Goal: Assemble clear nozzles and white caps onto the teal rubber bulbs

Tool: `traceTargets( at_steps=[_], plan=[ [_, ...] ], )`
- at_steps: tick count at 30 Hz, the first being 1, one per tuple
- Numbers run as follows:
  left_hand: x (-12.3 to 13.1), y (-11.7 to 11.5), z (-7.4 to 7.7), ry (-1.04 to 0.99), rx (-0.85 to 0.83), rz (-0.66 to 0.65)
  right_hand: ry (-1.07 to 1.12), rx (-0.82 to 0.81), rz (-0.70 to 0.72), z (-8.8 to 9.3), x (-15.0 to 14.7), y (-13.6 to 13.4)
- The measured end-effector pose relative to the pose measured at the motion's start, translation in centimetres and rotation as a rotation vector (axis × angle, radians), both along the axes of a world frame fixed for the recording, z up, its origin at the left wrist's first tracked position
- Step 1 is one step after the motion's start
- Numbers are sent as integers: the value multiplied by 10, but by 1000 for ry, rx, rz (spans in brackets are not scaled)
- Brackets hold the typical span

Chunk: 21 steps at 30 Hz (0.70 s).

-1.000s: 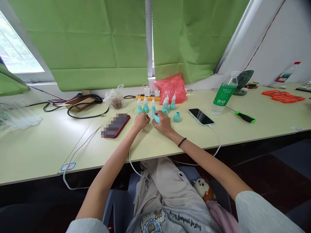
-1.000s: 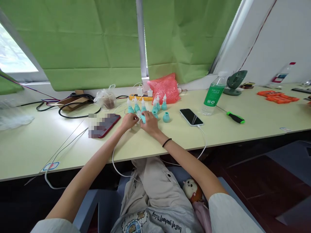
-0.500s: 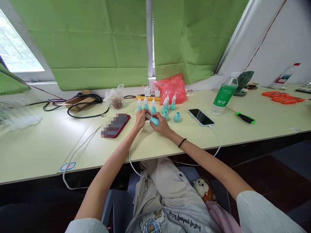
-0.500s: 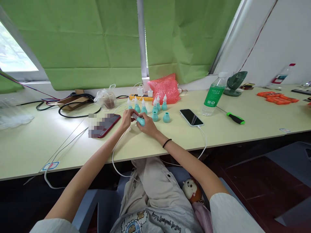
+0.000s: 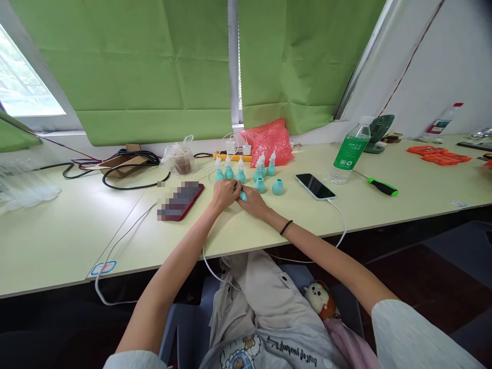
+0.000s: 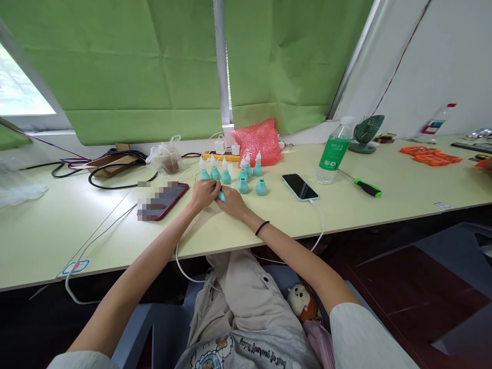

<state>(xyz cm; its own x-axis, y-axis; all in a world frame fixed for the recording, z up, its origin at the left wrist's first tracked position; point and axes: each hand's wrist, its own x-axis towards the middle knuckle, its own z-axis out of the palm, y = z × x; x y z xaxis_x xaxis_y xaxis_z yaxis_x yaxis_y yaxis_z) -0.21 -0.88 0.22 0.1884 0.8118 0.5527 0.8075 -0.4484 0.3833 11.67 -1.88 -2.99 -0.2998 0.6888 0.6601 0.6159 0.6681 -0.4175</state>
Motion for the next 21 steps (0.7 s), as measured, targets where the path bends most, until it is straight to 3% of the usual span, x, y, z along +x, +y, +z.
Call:
traceTargets(
  at_steps=[12, 17, 21],
  plan=[
    [-13, 29, -2, -207, -235, -21, 1, 94, 54, 4, 0, -9],
    [-21, 32, -1, -247, -180, 51, 132, 142, -95, 13, 7, -11],
    [-15, 25, -7, -168, -117, 29, 165, 120, -218, 13, 15, 0]
  ],
)
